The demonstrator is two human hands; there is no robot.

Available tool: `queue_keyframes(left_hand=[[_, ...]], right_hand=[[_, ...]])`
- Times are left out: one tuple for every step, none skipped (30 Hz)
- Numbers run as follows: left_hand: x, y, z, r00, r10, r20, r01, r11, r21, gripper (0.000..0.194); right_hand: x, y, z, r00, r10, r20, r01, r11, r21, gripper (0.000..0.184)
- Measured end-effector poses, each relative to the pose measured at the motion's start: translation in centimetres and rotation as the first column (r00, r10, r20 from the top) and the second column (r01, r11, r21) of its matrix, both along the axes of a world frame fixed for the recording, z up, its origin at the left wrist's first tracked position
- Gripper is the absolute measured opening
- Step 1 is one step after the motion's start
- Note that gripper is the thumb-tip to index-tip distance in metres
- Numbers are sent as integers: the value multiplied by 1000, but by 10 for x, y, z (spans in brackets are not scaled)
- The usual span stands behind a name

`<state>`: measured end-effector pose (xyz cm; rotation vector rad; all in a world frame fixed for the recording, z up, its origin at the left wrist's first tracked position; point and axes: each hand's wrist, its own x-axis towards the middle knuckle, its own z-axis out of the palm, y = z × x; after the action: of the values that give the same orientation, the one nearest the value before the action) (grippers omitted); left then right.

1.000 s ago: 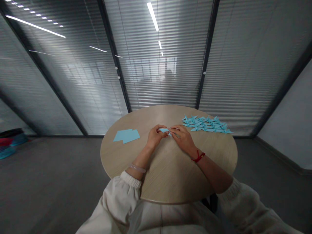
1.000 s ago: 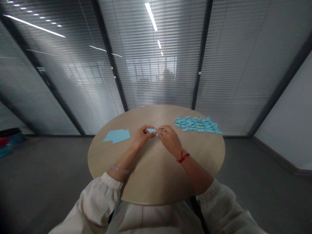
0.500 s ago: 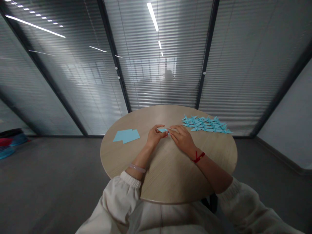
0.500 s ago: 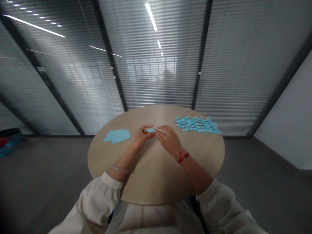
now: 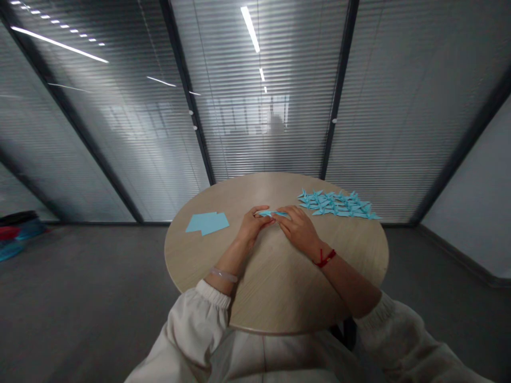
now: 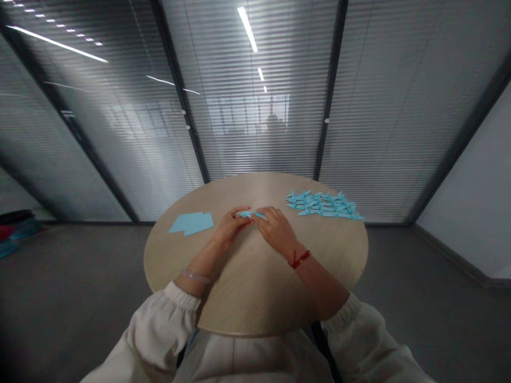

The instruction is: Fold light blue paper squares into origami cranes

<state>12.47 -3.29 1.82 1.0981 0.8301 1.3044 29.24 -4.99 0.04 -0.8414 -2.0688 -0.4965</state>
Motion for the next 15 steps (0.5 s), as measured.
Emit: queue_keyframes(left_hand=[[0,0,0,1000,-5,-9,5,1000,10,46],[0,-1,0,1000,-8,-26,9,1000,24,47],[1,-1,-1,999,-13,-48,15,999,38,48],[1,-2,-1,997,-19,-74,23,998,53,49],[1,-2,-1,995,-24,-100,31,997,69,49],[1,-2,-1,992,-28,-125,38,996,83,50],[1,-2,-1,988,-29,-150,43,994,96,50],[1,-2,0,984,-25,-177,45,993,111,50],[1,-1,0,977,-14,-213,43,991,128,50],[1,-1,0,966,4,-258,35,988,149,49],[1,1,-1,951,30,-309,26,984,175,49],[1,2,-1,931,59,-361,17,979,204,49],[1,3,-1,910,89,-405,10,972,234,49],[1,4,-2,892,115,-437,4,965,261,49],[2,4,-2,881,134,-454,-2,960,280,48]], right_hand=[[0,1,0,999,21,-33,-21,1000,-12,26],[0,1,-1,996,41,-74,-43,999,-25,24],[0,2,-1,991,60,-121,-65,997,-38,21],[0,4,-2,982,76,-170,-86,995,-51,18],[0,5,-3,972,88,-218,-104,992,-64,16],[0,7,-4,961,95,-259,-120,990,-81,13],[0,8,-4,951,97,-294,-132,986,-99,11],[1,10,-5,942,98,-321,-142,983,-117,9],[1,12,-6,935,97,-342,-151,979,-137,8],[1,13,-7,928,93,-361,-157,976,-151,7],[1,15,-8,923,86,-375,-157,974,-164,6],[1,16,-9,921,75,-382,-152,973,-175,6],[1,17,-10,921,62,-384,-142,973,-184,6],[1,18,-11,924,47,-379,-128,973,-192,7],[1,18,-11,929,32,-368,-111,974,-196,7]])
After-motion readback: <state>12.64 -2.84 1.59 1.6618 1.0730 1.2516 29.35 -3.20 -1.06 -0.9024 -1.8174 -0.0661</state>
